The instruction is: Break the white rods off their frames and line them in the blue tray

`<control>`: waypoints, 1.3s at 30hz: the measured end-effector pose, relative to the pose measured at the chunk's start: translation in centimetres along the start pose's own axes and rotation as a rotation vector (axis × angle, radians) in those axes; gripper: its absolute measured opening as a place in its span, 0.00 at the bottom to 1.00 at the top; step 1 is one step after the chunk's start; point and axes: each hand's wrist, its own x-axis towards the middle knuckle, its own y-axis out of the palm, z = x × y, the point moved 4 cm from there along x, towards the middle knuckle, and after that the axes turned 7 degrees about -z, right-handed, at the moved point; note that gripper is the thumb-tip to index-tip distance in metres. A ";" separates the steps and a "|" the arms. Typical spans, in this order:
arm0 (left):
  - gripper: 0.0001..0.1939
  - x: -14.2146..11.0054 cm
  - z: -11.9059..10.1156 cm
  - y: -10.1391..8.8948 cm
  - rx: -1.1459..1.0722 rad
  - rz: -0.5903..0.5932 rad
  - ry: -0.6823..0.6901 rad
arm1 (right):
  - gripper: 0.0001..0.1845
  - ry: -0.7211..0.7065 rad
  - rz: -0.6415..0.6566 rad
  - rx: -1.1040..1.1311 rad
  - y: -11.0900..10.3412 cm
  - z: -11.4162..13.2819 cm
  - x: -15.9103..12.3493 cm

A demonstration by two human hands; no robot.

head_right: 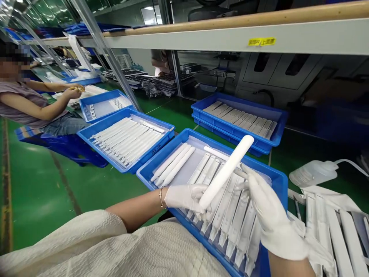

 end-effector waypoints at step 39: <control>0.29 -1.7 -0.3 -1.3 0.049 -0.307 0.142 | 0.25 0.140 0.132 0.225 6.5 1.3 2.0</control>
